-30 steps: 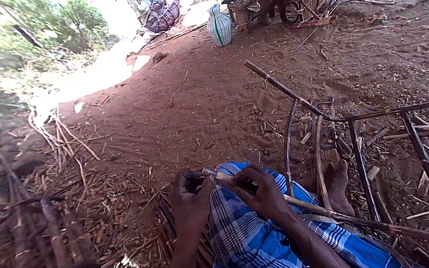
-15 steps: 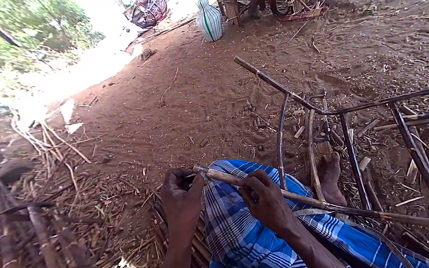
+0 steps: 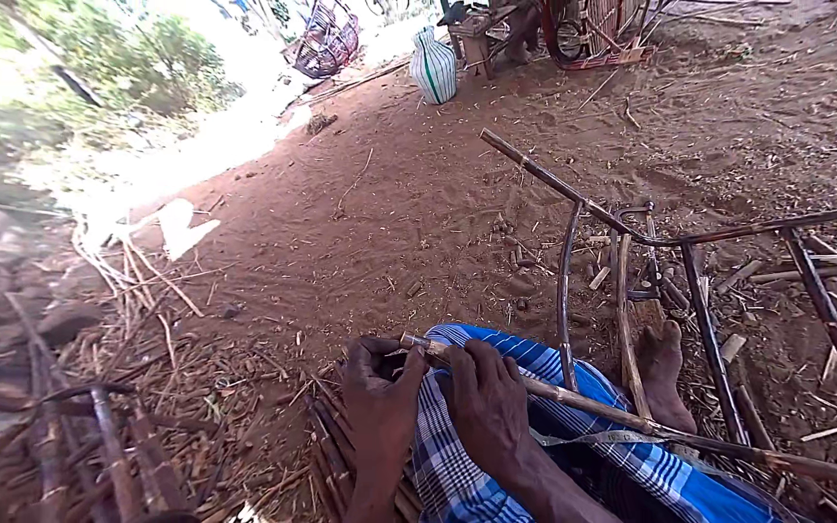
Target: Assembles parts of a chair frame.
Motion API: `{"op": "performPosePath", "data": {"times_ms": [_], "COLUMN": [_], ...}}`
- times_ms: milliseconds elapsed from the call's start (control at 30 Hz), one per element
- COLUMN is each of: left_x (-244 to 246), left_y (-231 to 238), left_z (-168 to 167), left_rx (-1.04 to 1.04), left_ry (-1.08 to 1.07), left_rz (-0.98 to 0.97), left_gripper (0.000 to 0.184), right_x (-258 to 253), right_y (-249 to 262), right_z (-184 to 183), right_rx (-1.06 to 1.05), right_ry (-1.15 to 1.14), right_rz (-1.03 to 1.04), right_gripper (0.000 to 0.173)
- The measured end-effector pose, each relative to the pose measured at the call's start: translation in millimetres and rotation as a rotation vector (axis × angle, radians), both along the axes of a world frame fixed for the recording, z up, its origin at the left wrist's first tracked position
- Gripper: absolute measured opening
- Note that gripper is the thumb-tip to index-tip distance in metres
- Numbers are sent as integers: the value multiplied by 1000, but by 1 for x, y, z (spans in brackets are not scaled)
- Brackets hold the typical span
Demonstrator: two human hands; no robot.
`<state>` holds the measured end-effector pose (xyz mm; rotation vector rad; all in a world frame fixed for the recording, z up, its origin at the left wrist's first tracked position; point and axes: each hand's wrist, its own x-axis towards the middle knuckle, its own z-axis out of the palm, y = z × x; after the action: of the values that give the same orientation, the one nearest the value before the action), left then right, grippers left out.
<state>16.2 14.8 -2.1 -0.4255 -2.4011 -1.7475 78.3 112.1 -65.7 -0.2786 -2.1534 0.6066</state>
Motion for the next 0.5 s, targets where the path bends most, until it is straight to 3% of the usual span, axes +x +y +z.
{"op": "performPosePath", "data": {"times_ms": [133,233,300,433,500], "left_x": [4,5,3,4,3], "left_y": [1,-2,-3,-6,-6], "left_z": [-1,-2,-4,-5,-5], "left_rx": [-29,-17,-4,3,45], "left_ry": [28,-6,-29,-26,-33], "left_rz": [21,20,30,18,-14], "left_gripper": [27,26,27,26,25], "right_x": [-6,7,19,33,33], "right_y": [11,13,21,62,76], "right_z": [1,2,8,14,10], "right_rx": [59,-73,-308,-1077,-1202], "right_ry": [2,17,-10,-318,-308], "right_rz": [88,208,286,663,669], "right_gripper": [22,23,21,28,33]}}
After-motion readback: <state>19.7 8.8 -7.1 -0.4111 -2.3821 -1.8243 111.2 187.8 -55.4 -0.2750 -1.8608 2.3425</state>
